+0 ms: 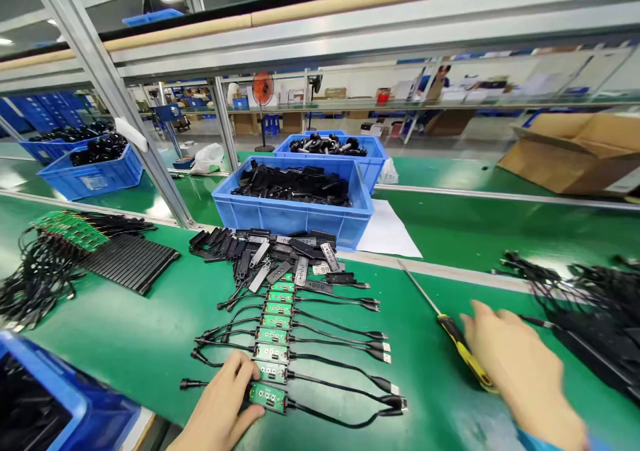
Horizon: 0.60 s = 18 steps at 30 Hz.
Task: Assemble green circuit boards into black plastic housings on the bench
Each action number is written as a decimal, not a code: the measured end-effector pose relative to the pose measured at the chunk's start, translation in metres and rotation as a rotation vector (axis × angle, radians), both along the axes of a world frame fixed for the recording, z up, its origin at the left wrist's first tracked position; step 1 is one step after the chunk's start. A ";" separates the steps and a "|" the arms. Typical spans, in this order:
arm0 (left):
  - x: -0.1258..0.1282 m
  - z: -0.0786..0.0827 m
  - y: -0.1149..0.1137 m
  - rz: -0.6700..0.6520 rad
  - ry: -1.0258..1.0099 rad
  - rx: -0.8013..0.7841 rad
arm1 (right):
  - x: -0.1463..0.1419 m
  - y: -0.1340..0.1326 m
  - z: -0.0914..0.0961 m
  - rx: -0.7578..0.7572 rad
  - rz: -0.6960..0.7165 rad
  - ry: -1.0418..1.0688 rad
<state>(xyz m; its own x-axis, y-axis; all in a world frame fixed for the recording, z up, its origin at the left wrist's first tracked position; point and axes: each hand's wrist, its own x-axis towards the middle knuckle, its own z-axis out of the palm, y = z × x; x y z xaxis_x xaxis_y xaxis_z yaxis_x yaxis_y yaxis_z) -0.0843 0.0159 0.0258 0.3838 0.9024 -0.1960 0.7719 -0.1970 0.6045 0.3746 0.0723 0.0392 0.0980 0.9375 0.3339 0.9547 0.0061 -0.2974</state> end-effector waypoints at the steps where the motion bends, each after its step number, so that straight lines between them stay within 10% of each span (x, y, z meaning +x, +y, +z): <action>1: 0.000 0.001 0.000 -0.005 0.015 -0.015 | -0.016 0.011 0.000 0.014 -0.054 -0.064; 8: -0.007 0.019 0.001 -0.043 -0.108 -0.117 | -0.148 0.090 -0.004 -0.138 0.304 0.010; 13: -0.005 0.020 -0.002 0.000 -0.400 -0.183 | -0.210 0.109 -0.005 -0.177 0.203 0.072; 18: 0.004 0.014 -0.001 0.178 -0.970 -0.668 | -0.234 0.110 -0.008 -0.203 0.114 0.195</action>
